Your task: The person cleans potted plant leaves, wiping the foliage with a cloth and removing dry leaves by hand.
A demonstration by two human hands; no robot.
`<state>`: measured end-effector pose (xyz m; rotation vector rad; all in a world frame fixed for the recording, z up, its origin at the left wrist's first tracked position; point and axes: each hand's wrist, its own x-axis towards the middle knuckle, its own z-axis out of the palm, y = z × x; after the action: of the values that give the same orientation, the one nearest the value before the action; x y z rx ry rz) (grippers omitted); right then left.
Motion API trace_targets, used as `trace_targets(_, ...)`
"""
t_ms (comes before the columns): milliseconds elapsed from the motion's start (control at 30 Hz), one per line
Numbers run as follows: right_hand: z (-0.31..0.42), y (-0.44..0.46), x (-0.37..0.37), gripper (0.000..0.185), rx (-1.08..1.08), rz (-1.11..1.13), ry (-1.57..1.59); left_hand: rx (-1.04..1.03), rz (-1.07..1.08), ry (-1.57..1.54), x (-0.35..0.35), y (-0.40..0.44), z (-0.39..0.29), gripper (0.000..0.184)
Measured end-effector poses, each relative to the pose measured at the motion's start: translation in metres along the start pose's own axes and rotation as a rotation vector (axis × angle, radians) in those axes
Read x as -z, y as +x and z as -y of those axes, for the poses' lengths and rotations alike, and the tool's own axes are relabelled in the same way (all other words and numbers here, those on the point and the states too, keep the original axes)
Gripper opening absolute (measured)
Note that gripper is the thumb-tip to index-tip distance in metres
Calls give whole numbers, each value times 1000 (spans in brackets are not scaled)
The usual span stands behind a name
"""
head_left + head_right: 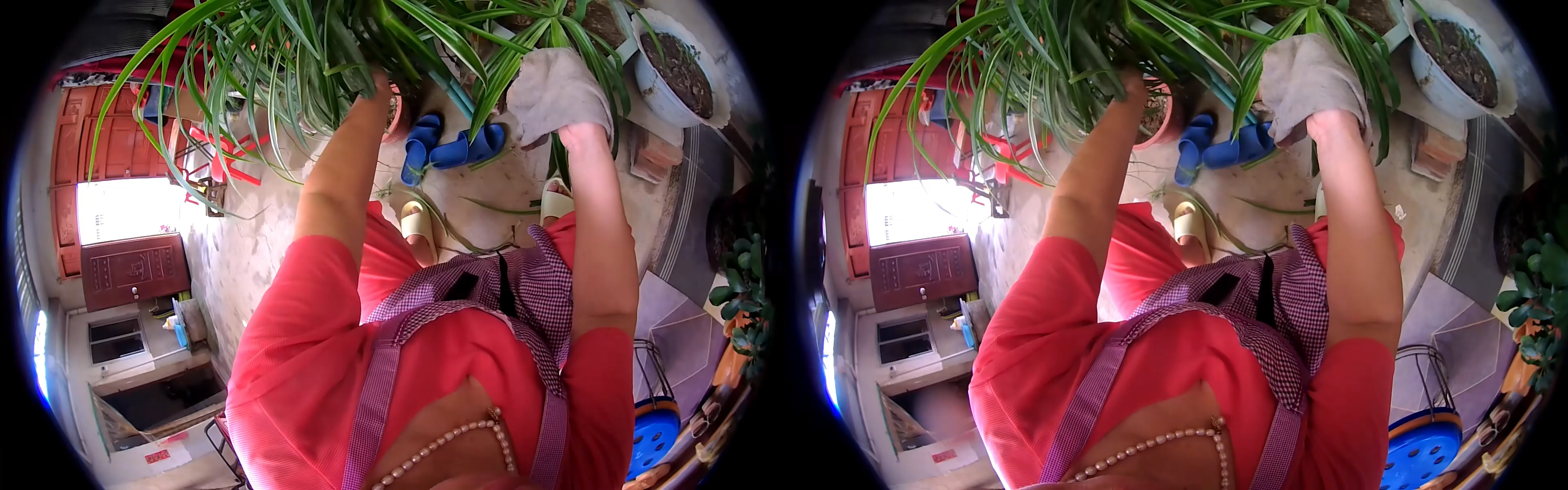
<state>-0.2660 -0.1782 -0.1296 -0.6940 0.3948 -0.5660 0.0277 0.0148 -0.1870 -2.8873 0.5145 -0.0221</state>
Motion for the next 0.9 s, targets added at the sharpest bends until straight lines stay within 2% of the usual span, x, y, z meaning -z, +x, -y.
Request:
trace_targets(400, -3, 4, 5, 26, -13, -25, 10, -53, 37, 7, 18, 4, 8, 38)
trace_targets(567, 5, -5, -4, 25, -2, -59, 29, -141, 134, 241, 0, -28, 2, 39)
trace_targets(633, 9, -8, -7, 26, -31, -59, -17, -182, 72, 370, -48, -59, -7, 39)
trace_targets(700, 14, -14, -12, 26, -34, -60, -32, -311, -203, 389, -158, -88, -12, 16)
trace_targets(733, 16, -20, -17, 27, -28, -63, -24, -519, 6, -114, -144, -134, -9, 18)
trace_targets(767, 17, -23, -20, 27, -23, -64, -18, -887, 160, 63, -189, -149, -4, 20)
trace_targets(833, 9, -15, -10, 29, -18, 2, -20, -1213, 523, -133, -150, -184, -17, 23)
trace_targets(900, 6, -12, -5, 31, -26, 23, -10, -1004, 324, -284, -127, -193, -29, 26)
